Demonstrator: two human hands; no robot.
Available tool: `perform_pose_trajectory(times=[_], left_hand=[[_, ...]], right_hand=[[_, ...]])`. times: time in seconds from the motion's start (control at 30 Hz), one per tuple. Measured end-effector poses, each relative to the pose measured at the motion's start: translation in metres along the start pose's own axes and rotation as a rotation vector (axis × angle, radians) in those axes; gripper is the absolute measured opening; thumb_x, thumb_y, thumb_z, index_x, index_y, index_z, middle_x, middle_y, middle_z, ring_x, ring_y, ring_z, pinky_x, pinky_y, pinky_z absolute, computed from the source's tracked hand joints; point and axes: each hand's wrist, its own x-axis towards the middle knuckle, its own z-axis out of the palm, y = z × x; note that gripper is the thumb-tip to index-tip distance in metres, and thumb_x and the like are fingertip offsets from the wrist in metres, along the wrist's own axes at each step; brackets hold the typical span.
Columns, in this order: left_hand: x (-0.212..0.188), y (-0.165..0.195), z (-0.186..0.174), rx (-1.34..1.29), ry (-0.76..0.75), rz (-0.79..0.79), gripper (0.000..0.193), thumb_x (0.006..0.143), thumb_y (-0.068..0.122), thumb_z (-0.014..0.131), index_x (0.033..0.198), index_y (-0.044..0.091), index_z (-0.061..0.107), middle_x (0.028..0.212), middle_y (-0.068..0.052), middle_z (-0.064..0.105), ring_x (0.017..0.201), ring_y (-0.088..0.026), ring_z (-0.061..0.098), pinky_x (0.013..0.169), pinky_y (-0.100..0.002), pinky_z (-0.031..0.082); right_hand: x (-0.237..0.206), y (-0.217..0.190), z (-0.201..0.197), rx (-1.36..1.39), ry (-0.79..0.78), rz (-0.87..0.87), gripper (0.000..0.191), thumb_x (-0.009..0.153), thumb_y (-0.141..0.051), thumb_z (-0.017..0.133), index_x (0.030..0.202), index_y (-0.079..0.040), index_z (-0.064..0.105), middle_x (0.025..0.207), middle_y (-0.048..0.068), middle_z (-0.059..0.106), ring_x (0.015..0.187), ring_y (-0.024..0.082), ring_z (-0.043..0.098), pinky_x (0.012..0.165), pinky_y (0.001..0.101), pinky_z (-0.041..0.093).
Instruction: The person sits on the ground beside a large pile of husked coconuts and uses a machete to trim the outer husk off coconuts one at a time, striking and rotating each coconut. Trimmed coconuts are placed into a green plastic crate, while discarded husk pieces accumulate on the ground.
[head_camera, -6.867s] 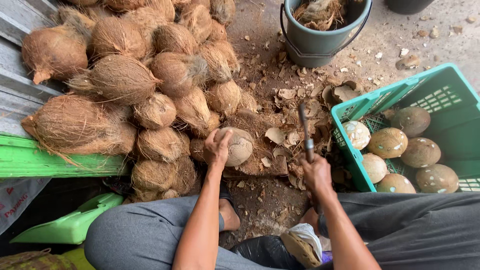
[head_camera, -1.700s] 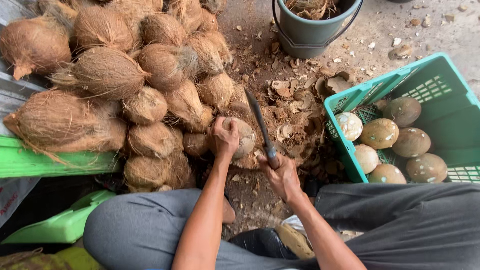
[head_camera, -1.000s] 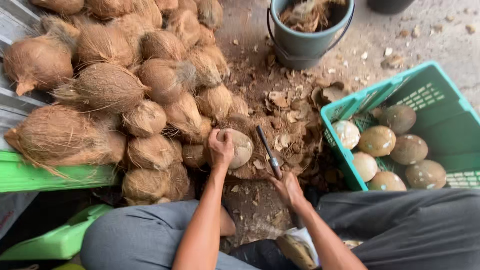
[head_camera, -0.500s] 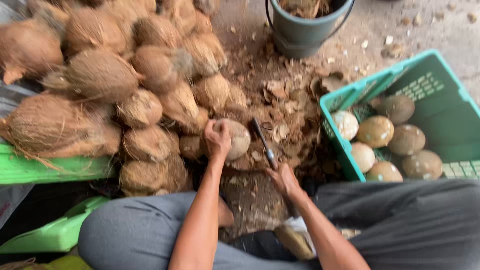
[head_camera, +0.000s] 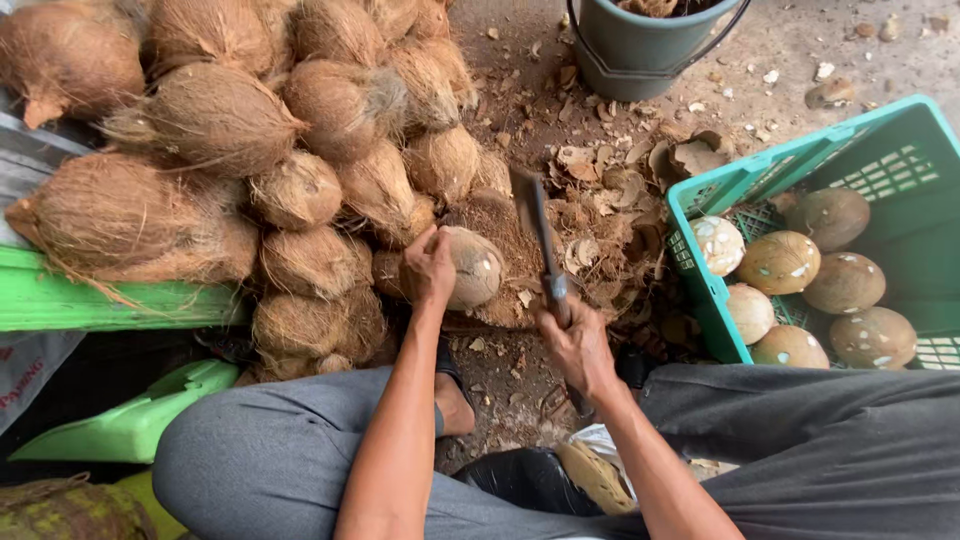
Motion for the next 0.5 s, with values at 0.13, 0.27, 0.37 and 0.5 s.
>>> perform_pose_trajectory(times=[0.13, 0.27, 0.37, 0.5], left_hand=[[-0.003, 0.007, 0.006, 0.027, -0.015, 0.065, 0.048, 0.097, 0.052, 0.054, 0.113, 0.009, 0.071, 0.092, -0.008, 0.072, 0.067, -0.017, 0.066, 0.054, -0.036, 0.053], [0.003, 0.01, 0.01, 0.051, -0.006, 0.228, 0.048, 0.101, 0.049, 0.048, 0.099, 0.009, 0.074, 0.089, -0.007, 0.072, 0.067, -0.017, 0.063, 0.054, -0.034, 0.051], [0.002, 0.007, 0.012, 0.158, -0.08, -0.061, 0.047, 0.101, 0.054, 0.049, 0.106, 0.016, 0.075, 0.08, -0.013, 0.069, 0.064, -0.024, 0.056, 0.053, -0.039, 0.039], [0.003, 0.001, 0.016, 0.074, 0.01, 0.163, 0.047, 0.099, 0.053, 0.051, 0.102, 0.012, 0.075, 0.083, -0.006, 0.07, 0.066, -0.018, 0.062, 0.053, -0.035, 0.048]], right_hand=[[-0.002, -0.01, 0.012, -0.095, -0.082, 0.043, 0.017, 0.094, -0.029, 0.069, 0.086, -0.014, 0.065, 0.062, -0.002, 0.056, 0.054, 0.008, 0.051, 0.051, 0.0297, 0.044], [-0.005, -0.012, 0.005, 0.065, -0.073, 0.042, 0.035, 0.095, -0.029, 0.069, 0.074, -0.003, 0.059, 0.059, 0.001, 0.051, 0.048, 0.012, 0.046, 0.044, 0.0346, 0.039], [-0.006, -0.002, 0.007, 0.16, -0.004, -0.028, 0.04, 0.099, -0.028, 0.068, 0.072, -0.001, 0.059, 0.058, 0.003, 0.051, 0.049, 0.013, 0.043, 0.045, 0.0351, 0.034], [0.005, 0.017, 0.014, -0.103, 0.001, -0.368, 0.019, 0.097, -0.023, 0.065, 0.093, -0.004, 0.068, 0.066, -0.001, 0.055, 0.06, 0.007, 0.051, 0.052, 0.0286, 0.044]])
